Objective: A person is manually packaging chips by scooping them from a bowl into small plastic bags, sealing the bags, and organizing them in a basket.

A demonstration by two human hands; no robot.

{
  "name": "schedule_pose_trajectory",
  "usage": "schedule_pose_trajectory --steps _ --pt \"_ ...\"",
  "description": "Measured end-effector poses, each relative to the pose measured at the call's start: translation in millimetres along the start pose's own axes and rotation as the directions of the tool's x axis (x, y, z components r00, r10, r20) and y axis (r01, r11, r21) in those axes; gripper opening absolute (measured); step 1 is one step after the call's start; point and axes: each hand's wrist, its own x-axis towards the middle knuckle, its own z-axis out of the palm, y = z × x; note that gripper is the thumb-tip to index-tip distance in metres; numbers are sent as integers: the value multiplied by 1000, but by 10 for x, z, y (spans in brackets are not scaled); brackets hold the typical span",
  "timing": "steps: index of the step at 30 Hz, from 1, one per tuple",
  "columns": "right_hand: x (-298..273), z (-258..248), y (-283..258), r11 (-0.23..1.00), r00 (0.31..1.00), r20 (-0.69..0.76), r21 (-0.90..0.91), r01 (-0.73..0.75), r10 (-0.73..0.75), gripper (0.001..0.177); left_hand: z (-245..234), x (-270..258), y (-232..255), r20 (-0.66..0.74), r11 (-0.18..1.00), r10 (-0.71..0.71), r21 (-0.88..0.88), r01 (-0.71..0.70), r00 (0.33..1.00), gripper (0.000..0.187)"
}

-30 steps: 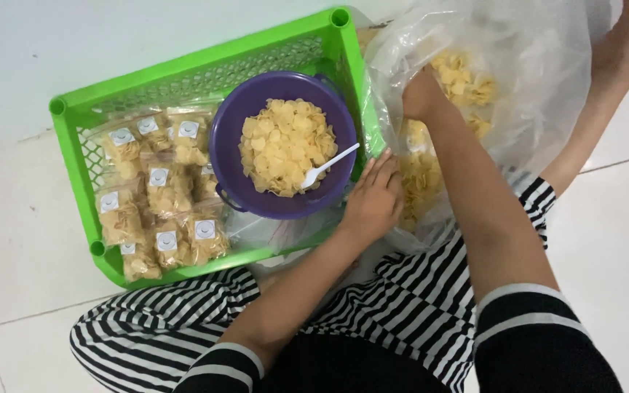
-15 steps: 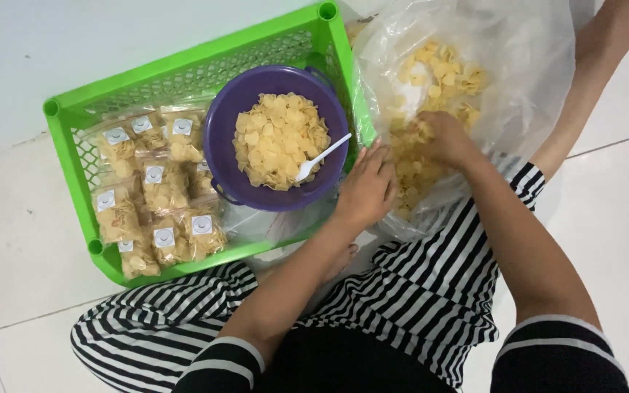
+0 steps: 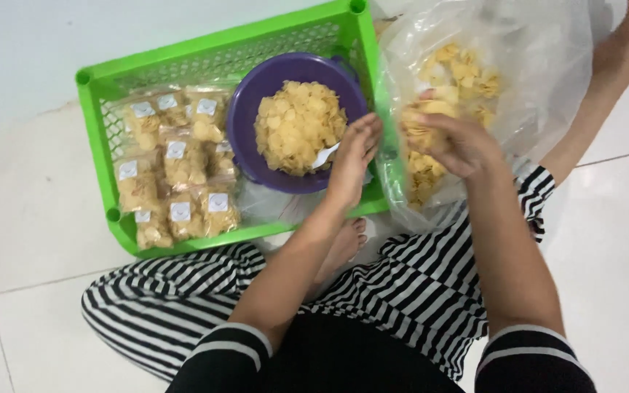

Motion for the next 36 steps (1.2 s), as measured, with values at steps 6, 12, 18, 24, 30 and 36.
schedule_pose_trajectory --steps 6,12,18,24,30,36 --pt "580 849 863 978 990 114 183 -96 76 55 -752 336 -121 -257 808 -262 -586 66 930 61" --pt "743 1343 1115 938 997 61 341 -66 48 49 -1111 132 362 -346 696 -248 -713 -82 905 33" --pt "344 1362 761 982 980 86 79 173 -179 56 -515 -216 1063 -458 801 -105 -565 -197 883 88" --pt "-27 1220 133 912 937 200 -245 330 -285 41 -541 -78 577 -507 990 140 94 -106 851 61" --pt "190 15 30 618 741 -136 -660 427 -658 16 -275 -65 481 -401 877 248 479 -29 882 41" --pt "789 -1103 935 -296 995 100 -950 98 11 89 259 -110 -75 369 407 532 678 -612 762 27"
